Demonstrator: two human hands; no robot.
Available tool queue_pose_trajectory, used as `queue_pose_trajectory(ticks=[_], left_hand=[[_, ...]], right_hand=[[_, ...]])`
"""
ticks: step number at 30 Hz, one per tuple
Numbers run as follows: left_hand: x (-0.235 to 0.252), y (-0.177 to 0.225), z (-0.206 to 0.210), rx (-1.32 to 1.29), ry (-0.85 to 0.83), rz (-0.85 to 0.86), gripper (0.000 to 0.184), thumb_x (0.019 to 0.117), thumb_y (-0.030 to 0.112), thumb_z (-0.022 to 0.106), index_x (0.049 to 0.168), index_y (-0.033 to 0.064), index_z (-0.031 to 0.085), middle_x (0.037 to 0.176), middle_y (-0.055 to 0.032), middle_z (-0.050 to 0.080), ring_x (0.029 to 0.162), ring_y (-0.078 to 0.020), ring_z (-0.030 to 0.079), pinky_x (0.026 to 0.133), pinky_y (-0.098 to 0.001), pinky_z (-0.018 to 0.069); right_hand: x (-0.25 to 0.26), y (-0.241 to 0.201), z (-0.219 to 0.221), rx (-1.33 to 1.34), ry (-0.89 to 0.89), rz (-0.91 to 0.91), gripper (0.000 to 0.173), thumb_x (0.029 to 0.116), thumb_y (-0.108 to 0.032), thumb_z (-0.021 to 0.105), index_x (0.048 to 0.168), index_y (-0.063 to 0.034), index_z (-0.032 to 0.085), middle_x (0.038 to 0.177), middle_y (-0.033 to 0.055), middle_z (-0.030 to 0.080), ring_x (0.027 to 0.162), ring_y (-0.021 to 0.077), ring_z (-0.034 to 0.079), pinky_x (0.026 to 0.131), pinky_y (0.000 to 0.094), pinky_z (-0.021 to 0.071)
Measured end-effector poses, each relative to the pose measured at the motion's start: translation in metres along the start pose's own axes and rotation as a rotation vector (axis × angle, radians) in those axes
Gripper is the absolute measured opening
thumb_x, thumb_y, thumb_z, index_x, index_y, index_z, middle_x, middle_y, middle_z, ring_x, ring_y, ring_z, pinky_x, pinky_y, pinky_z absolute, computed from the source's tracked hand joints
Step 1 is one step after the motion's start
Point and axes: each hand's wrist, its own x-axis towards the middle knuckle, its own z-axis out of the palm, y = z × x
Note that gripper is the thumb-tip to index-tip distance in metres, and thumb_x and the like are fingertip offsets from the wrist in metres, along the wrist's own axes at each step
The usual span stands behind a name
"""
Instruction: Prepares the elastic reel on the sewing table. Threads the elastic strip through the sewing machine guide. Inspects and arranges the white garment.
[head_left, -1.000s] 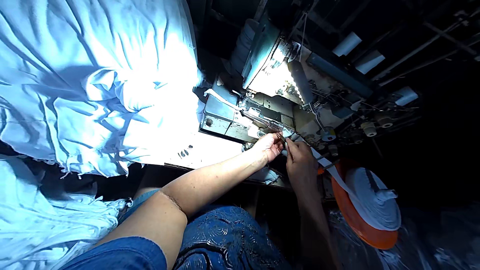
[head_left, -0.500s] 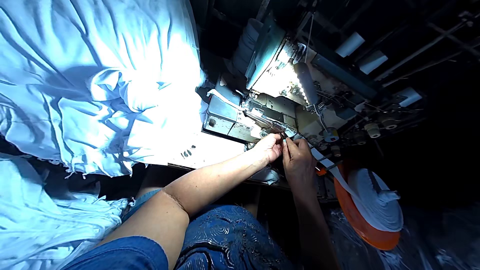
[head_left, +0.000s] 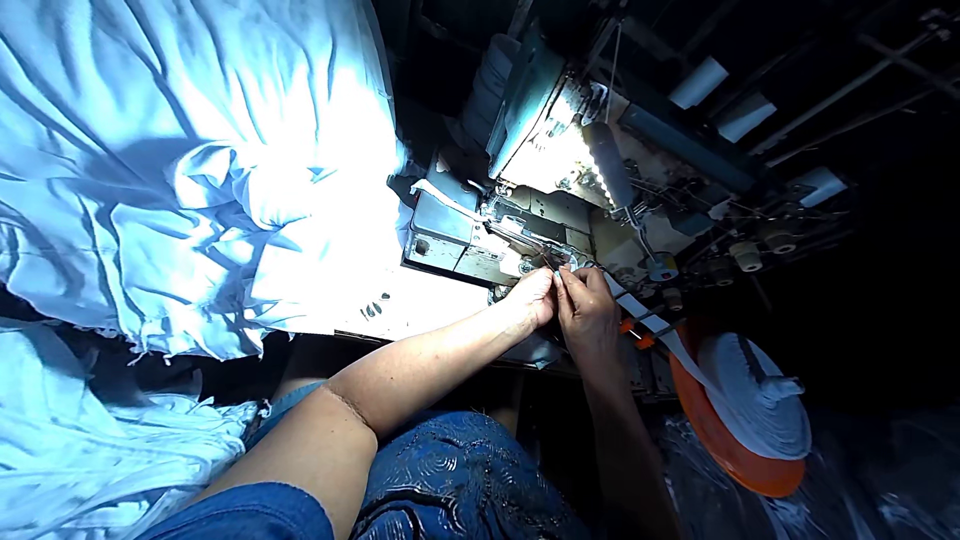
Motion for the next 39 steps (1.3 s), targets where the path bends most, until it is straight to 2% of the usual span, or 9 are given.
queue_pose_trajectory(ticks=[3, 7, 12, 15, 19, 23, 27, 34, 39], left_hand=[[0.001, 0.001, 0.002, -0.027, -0.016, -0.029, 0.011, 0.1005, 0.003, 0.045, 0.104, 0.0082, 0.054, 0.085, -0.006, 0.056, 0.07, -0.013, 0.058, 0.063, -0.0258, 0.0512], [0.012, -0.001, -0.002, -0.08, -0.065, -0.069, 0.015, 0.1008, 0.001, 0.047, 0.113, 0.006, 0.054, 0.092, -0.0071, 0.058, 0.074, -0.0147, 0.06, 0.069, -0.0274, 0.054], [0.007, 0.001, 0.0, -0.132, -0.068, -0.102, 0.014, 0.1022, 0.003, 0.044, 0.11, 0.0063, 0.054, 0.089, -0.0068, 0.057, 0.072, -0.0141, 0.059, 0.069, -0.0264, 0.0534], [0.006, 0.003, 0.0, -0.1, -0.078, -0.128, 0.01, 0.1046, 0.008, 0.046, 0.108, 0.0073, 0.056, 0.084, -0.005, 0.058, 0.064, -0.0111, 0.057, 0.062, -0.0231, 0.0522], [0.012, 0.002, -0.004, -0.108, -0.121, -0.138, 0.01, 0.1062, 0.011, 0.046, 0.108, 0.0078, 0.055, 0.08, -0.0038, 0.057, 0.059, -0.0095, 0.055, 0.058, -0.021, 0.0509], [0.009, 0.003, -0.002, -0.107, -0.1, -0.147, 0.009, 0.1052, 0.012, 0.051, 0.112, 0.0079, 0.055, 0.081, -0.0042, 0.057, 0.058, -0.0082, 0.055, 0.055, -0.0186, 0.0497], [0.007, 0.004, -0.003, -0.092, -0.097, -0.142, 0.007, 0.1048, 0.012, 0.051, 0.11, 0.0086, 0.055, 0.08, -0.0042, 0.058, 0.056, -0.008, 0.055, 0.053, -0.0183, 0.0489], [0.005, 0.003, -0.002, -0.024, -0.076, -0.104, 0.008, 0.102, 0.009, 0.055, 0.109, 0.0086, 0.058, 0.084, -0.0042, 0.06, 0.06, -0.0081, 0.057, 0.054, -0.0182, 0.0493], [0.007, 0.003, 0.003, -0.068, -0.051, -0.121, 0.006, 0.1029, 0.013, 0.055, 0.106, 0.0079, 0.057, 0.082, -0.0037, 0.058, 0.059, -0.0077, 0.056, 0.054, -0.0173, 0.0496]], right_hand=[[-0.006, 0.0, -0.007, -0.004, 0.008, 0.063, 0.022, 0.0975, -0.012, 0.063, 0.109, -0.0017, 0.079, 0.097, 0.0185, 0.07, 0.085, 0.0314, 0.069, 0.072, 0.0413, 0.0585], [-0.01, 0.0, -0.02, -0.042, -0.014, 0.128, 0.023, 0.0987, -0.011, 0.061, 0.108, -0.0004, 0.078, 0.097, 0.0202, 0.069, 0.085, 0.0315, 0.069, 0.073, 0.0414, 0.0585], [-0.01, 0.001, -0.018, -0.036, -0.013, 0.104, 0.022, 0.0985, -0.012, 0.062, 0.109, -0.0008, 0.078, 0.097, 0.0191, 0.069, 0.085, 0.0302, 0.069, 0.073, 0.0399, 0.0586], [-0.009, -0.001, -0.023, -0.053, 0.003, 0.125, 0.022, 0.0989, -0.011, 0.061, 0.107, 0.0003, 0.078, 0.098, 0.021, 0.069, 0.085, 0.0318, 0.07, 0.072, 0.041, 0.0585], [-0.008, 0.006, -0.02, 0.014, 0.035, 0.156, 0.023, 0.0999, -0.009, 0.06, 0.108, 0.0034, 0.077, 0.097, 0.0201, 0.07, 0.087, 0.029, 0.07, 0.078, 0.0375, 0.0584], [-0.006, 0.014, -0.014, 0.019, 0.049, 0.165, 0.023, 0.1022, -0.009, 0.057, 0.108, 0.0036, 0.076, 0.098, 0.0201, 0.072, 0.09, 0.0317, 0.072, 0.079, 0.0421, 0.0583], [-0.001, 0.02, -0.015, 0.008, 0.048, 0.179, 0.022, 0.1018, -0.008, 0.058, 0.105, 0.0037, 0.076, 0.098, 0.0202, 0.073, 0.088, 0.0331, 0.072, 0.077, 0.0459, 0.058], [0.017, 0.033, -0.034, -0.023, -0.096, 0.111, 0.021, 0.1021, -0.013, 0.061, 0.109, 0.0, 0.077, 0.099, 0.0189, 0.073, 0.087, 0.0358, 0.071, 0.075, 0.0548, 0.0557], [0.034, 0.048, -0.043, -0.025, -0.192, -0.026, 0.021, 0.102, -0.012, 0.061, 0.109, 0.0011, 0.076, 0.098, 0.0196, 0.07, 0.081, 0.0363, 0.07, 0.069, 0.0541, 0.0559]])
